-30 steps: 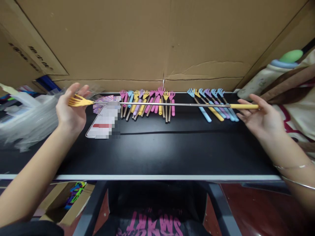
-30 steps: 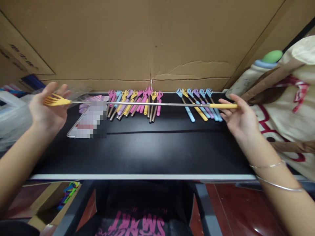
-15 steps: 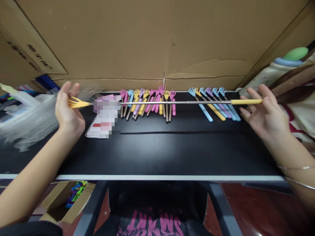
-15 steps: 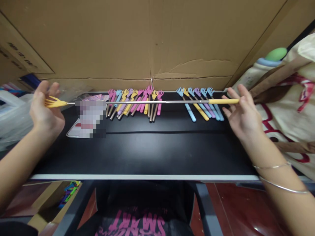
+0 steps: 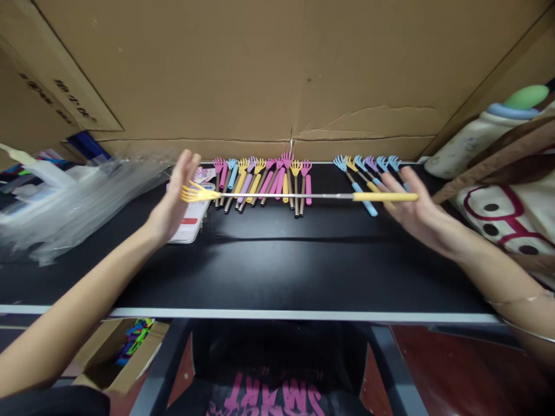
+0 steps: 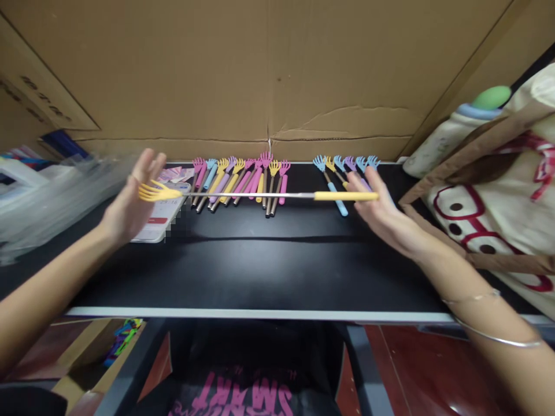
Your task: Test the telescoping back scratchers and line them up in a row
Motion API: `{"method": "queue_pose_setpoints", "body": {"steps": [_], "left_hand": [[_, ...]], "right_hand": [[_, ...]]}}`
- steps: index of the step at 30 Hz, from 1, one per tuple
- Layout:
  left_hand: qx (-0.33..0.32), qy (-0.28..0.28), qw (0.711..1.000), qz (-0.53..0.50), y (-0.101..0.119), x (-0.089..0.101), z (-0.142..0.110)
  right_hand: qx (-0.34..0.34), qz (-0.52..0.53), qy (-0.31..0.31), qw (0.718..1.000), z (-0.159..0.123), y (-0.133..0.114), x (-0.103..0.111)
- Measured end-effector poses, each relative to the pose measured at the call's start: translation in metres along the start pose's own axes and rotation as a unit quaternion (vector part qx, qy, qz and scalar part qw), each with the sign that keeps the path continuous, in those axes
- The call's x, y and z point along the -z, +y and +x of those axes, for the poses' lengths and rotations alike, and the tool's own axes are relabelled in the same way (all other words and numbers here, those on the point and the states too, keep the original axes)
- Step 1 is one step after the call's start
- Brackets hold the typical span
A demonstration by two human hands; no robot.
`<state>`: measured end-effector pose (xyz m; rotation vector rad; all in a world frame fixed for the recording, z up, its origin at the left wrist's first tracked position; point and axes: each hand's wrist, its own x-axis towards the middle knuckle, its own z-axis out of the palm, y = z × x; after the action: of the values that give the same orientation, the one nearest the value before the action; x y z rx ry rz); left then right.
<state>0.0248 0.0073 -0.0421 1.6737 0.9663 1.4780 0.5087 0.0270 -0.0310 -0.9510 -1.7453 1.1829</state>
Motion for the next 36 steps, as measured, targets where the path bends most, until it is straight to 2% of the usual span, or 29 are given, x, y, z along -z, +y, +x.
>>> {"method": "queue_pose_setpoints", "body": {"steps": [2,4,7,10,15,18,21,24,27,30,36], "left_hand": [[0.0,-0.087,0.996,0.021,0.0,-0.014,-0.006],[-0.01,-0.137,0.989,0.056,0.001,-0.021,-0.01],[-0.032,-0.17,0.98,0.098,0.006,-0.024,-0.011],[-0.055,-0.189,0.975,0.098,0.014,-0.028,-0.009],[-0.057,-0.223,0.969,0.089,0.024,-0.052,-0.008],[-0.043,-0.226,0.97,0.076,0.025,-0.062,-0.01],[-0.011,-0.207,0.974,0.086,0.026,-0.062,-0.011],[0.013,-0.186,0.977,0.1,0.029,-0.059,-0.01],[0.015,-0.179,0.977,0.116,0.037,-0.058,-0.004],[-0.003,-0.191,0.974,0.122,0.047,-0.06,0.004],[-0.006,-0.213,0.968,0.131,0.054,-0.071,0.009]], "right_hand": [[-0.02,-0.021,-0.061,0.998,-0.001,0.001,-0.012],[-0.011,-0.038,-0.08,0.996,-0.001,0.0,-0.018],[0.021,-0.041,-0.061,0.997,0.0,-0.001,-0.016],[0.046,-0.047,-0.045,0.997,0.002,-0.001,-0.015],[0.089,-0.094,-0.098,0.987,0.006,-0.008,-0.034],[0.115,-0.101,-0.088,0.984,0.007,-0.015,-0.048],[0.12,-0.089,-0.083,0.985,0.006,-0.019,-0.053],[0.091,-0.076,-0.072,0.99,0.007,-0.018,-0.051],[0.063,-0.065,-0.021,0.996,0.01,-0.017,-0.048],[0.026,-0.037,0.031,0.998,0.014,-0.02,-0.045],[-0.026,0.036,0.069,0.997,0.026,-0.036,-0.044]]}}
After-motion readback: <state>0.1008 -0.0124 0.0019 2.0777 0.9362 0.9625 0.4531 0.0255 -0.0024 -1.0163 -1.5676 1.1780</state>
